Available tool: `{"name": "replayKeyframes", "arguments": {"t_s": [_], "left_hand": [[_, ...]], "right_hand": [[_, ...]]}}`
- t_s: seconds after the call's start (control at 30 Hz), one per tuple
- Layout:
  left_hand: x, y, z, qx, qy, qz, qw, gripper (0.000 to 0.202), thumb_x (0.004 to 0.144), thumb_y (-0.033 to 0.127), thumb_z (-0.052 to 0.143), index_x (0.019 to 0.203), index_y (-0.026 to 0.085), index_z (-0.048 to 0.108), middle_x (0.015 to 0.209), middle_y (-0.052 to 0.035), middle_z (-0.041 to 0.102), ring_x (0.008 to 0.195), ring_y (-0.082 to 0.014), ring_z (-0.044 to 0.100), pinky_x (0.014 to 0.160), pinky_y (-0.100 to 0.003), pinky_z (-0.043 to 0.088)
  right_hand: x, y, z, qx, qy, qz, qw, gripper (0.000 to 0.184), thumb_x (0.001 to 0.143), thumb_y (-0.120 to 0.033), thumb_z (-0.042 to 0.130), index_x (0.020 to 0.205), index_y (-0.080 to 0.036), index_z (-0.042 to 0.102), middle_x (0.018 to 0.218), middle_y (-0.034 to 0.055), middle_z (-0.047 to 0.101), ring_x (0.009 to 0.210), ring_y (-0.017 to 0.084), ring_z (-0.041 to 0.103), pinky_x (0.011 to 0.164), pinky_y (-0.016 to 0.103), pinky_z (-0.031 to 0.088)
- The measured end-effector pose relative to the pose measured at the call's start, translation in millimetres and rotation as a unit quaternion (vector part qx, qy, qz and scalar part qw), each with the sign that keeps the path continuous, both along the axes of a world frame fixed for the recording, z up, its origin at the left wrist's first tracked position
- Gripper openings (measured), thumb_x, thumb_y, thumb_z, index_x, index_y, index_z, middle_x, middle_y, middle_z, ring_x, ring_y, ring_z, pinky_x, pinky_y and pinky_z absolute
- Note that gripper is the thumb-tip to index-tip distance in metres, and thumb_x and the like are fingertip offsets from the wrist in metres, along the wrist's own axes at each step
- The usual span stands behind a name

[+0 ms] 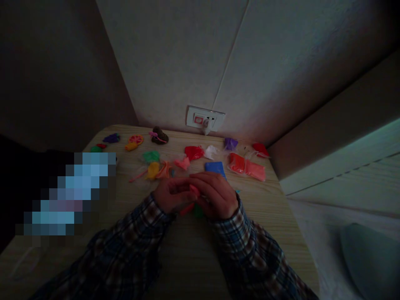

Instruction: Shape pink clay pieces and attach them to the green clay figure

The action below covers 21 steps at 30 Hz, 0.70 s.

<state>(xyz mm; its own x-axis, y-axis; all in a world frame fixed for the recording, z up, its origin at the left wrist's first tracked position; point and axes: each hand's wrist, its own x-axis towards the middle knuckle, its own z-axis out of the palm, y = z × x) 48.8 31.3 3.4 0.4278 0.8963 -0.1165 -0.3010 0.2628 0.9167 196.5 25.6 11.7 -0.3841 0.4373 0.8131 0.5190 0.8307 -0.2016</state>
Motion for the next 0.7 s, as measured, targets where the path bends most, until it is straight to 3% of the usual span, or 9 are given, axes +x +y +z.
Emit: {"name": "replayKeyframes", "arguments": {"t_s": [0.13, 0.27, 0.37, 0.47, 0.7], "left_hand": [[-2.0, 0.6, 3.8, -0.046, -0.001, 0.034, 0.998, 0.029, 0.047, 0.029, 0.082, 0.065, 0.012, 0.066, 0.055, 0.0026, 0.064, 0.052, -0.0090, 0.058, 0.051, -0.018, 0.045], [-3.5, 0.5, 6.7, 0.026, 0.001, 0.015, 1.000, 0.021, 0.059, 0.029, 0.076, 0.062, 0.011, 0.066, 0.057, 0.0013, 0.063, 0.055, -0.0082, 0.056, 0.054, -0.018, 0.044], [-1.1, 1.5, 3.9, 0.015, -0.013, 0.007, 1.000, 0.025, 0.050, 0.028, 0.080, 0.062, 0.013, 0.064, 0.056, 0.0029, 0.062, 0.055, -0.0096, 0.056, 0.055, -0.020, 0.045], [1.1, 2.4, -0.9, -0.010, -0.001, 0.036, 0.999, 0.030, 0.041, 0.021, 0.082, 0.063, 0.014, 0.063, 0.057, 0.0042, 0.063, 0.057, -0.0109, 0.058, 0.058, -0.021, 0.048], [-3.6, 1.4, -0.7, 0.033, 0.007, 0.049, 0.998, 0.020, 0.057, 0.031, 0.077, 0.063, 0.014, 0.069, 0.059, 0.0000, 0.067, 0.058, -0.0112, 0.060, 0.059, -0.020, 0.048]], "right_hand": [[0.4, 1.2, 0.3, 0.000, 0.005, 0.010, 1.000, 0.025, 0.086, -0.025, 0.052, 0.095, -0.007, 0.065, 0.090, 0.0141, 0.070, 0.088, 0.020, 0.063, 0.076, 0.031, 0.055], [0.1, 0.7, 0.4, -0.011, 0.012, 0.020, 1.000, 0.026, 0.087, -0.023, 0.050, 0.103, -0.008, 0.062, 0.095, 0.0136, 0.070, 0.095, 0.018, 0.063, 0.080, 0.031, 0.054], [-0.3, 0.0, -0.2, -0.017, 0.010, 0.016, 1.000, 0.023, 0.087, -0.022, 0.047, 0.100, -0.010, 0.063, 0.095, 0.0122, 0.070, 0.094, 0.018, 0.063, 0.080, 0.031, 0.054], [-0.8, -0.4, -1.2, -0.020, 0.012, 0.019, 1.000, 0.021, 0.087, -0.017, 0.046, 0.098, -0.012, 0.064, 0.093, 0.0104, 0.070, 0.092, 0.017, 0.063, 0.079, 0.030, 0.054], [-0.3, 0.2, -1.3, -0.027, 0.036, 0.019, 0.999, 0.019, 0.086, -0.019, 0.051, 0.099, -0.011, 0.063, 0.091, 0.0105, 0.070, 0.091, 0.017, 0.063, 0.079, 0.030, 0.054]]}}
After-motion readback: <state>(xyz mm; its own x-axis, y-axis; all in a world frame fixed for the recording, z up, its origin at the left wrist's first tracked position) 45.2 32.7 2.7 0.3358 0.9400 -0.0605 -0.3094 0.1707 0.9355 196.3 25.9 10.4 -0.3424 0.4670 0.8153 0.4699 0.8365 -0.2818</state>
